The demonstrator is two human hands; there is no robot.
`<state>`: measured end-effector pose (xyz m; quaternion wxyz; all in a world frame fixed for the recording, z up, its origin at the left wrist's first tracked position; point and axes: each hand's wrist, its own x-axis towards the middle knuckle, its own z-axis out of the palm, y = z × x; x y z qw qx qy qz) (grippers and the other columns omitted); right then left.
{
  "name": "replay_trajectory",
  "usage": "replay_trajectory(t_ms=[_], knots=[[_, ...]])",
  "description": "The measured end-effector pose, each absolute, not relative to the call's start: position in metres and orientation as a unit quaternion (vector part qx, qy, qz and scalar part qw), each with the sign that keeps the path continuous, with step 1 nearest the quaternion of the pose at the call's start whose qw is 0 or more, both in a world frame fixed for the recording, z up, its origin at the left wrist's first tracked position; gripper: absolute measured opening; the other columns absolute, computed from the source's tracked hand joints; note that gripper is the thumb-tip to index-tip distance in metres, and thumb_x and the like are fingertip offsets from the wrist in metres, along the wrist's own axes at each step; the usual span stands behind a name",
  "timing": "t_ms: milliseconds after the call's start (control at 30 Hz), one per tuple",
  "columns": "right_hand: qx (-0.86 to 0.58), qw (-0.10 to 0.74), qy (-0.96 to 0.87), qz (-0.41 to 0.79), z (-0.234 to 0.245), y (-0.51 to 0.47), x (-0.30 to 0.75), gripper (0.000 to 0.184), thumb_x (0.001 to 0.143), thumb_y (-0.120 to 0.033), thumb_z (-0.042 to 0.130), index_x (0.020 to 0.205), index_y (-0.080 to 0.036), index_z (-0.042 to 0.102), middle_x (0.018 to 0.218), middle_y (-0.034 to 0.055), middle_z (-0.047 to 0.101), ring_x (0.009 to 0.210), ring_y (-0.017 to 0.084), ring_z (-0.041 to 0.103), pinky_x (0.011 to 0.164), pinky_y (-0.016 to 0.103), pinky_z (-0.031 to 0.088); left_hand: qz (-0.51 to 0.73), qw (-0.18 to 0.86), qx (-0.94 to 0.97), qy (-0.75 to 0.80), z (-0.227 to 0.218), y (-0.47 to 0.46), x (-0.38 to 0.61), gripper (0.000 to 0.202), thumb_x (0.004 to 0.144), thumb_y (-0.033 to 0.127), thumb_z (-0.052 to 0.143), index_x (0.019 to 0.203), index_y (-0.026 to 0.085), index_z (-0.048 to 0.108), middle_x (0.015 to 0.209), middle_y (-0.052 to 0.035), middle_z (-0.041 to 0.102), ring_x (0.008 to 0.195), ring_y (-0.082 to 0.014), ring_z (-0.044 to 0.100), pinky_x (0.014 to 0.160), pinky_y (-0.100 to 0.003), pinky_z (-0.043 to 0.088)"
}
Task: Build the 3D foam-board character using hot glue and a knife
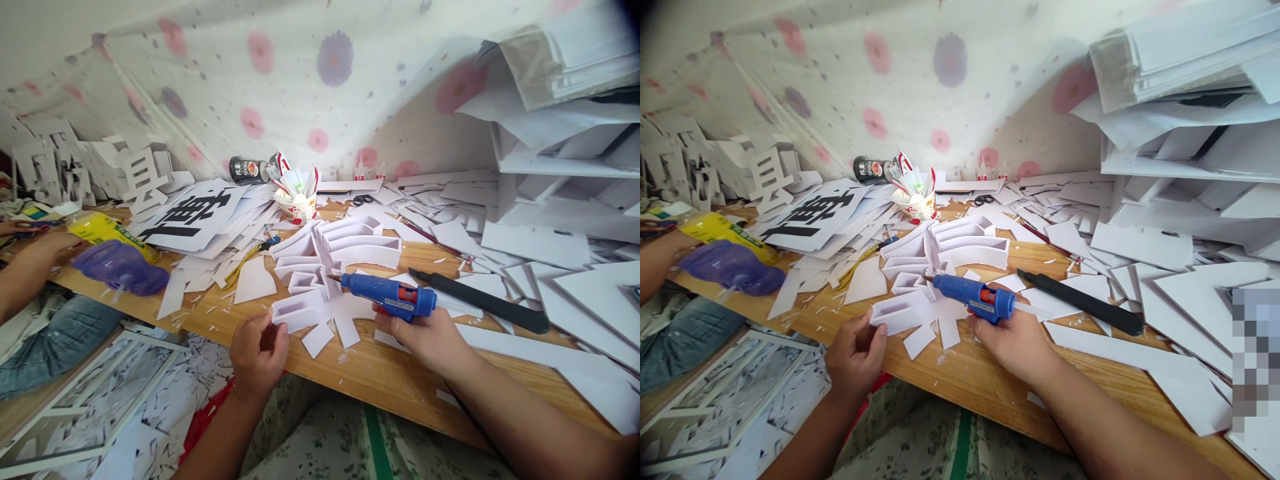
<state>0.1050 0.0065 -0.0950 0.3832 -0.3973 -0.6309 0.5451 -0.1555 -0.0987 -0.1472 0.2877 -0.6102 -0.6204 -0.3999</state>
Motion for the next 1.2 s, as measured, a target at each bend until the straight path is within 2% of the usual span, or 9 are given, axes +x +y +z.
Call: replay_trajectory(t_ms=[467,567,733,1033,1200], knots=[[-0.403,0.384,-0.611,0.563,-0.099,0.007,0.103,0.024,0.068,-0.034,0.068,0.088,-0.022,0.061,0.078,0.0027,0.073,0.068,0.021,0.07,0.065,0.033,0.059,-0.4,0.282,-0.616,-0.617,-0.146,-0.099,-0.155,0.026,0.081,0.016,0.067,0.105,0.012,0.06,0.089,-0.0081,0.065,0.084,-0.0204,0.064,0.082,-0.033,0.054],[-0.401,0.38,-0.624,0.552,-0.099,0.007,0.104,0.021,0.068,-0.034,0.068,0.084,-0.022,0.061,0.076,0.0026,0.072,0.067,0.021,0.069,0.063,0.033,0.058,-0.401,0.285,-0.611,-0.62,-0.145,-0.098,-0.154,0.025,0.082,0.016,0.066,0.106,0.013,0.06,0.088,-0.0075,0.065,0.083,-0.0199,0.064,0.08,-0.032,0.054],[-0.404,0.376,-0.635,0.54,-0.1,0.01,0.104,0.019,0.069,-0.034,0.069,0.083,-0.021,0.064,0.081,0.0044,0.073,0.073,0.022,0.07,0.07,0.035,0.058,-0.4,0.275,-0.612,-0.625,-0.144,-0.099,-0.153,0.023,0.083,0.018,0.065,0.104,0.013,0.06,0.088,-0.0075,0.065,0.084,-0.0197,0.065,0.08,-0.032,0.055],[-0.401,0.365,-0.661,0.519,-0.089,0.008,0.104,0.014,0.068,-0.032,0.067,0.076,-0.021,0.061,0.073,0.0033,0.071,0.065,0.021,0.067,0.06,0.032,0.056,-0.409,0.266,-0.609,-0.625,-0.149,-0.099,-0.156,0.027,0.081,0.017,0.066,0.108,0.014,0.061,0.091,-0.008,0.066,0.086,-0.0202,0.066,0.083,-0.034,0.056],[-0.407,0.377,-0.657,0.511,-0.093,0.008,0.104,0.021,0.066,-0.033,0.069,0.082,-0.022,0.062,0.077,0.0041,0.072,0.069,0.022,0.068,0.065,0.035,0.057,-0.414,0.269,-0.604,-0.625,-0.151,-0.099,-0.157,0.026,0.082,0.018,0.065,0.107,0.015,0.061,0.091,-0.0078,0.066,0.085,-0.0206,0.066,0.084,-0.036,0.056]])
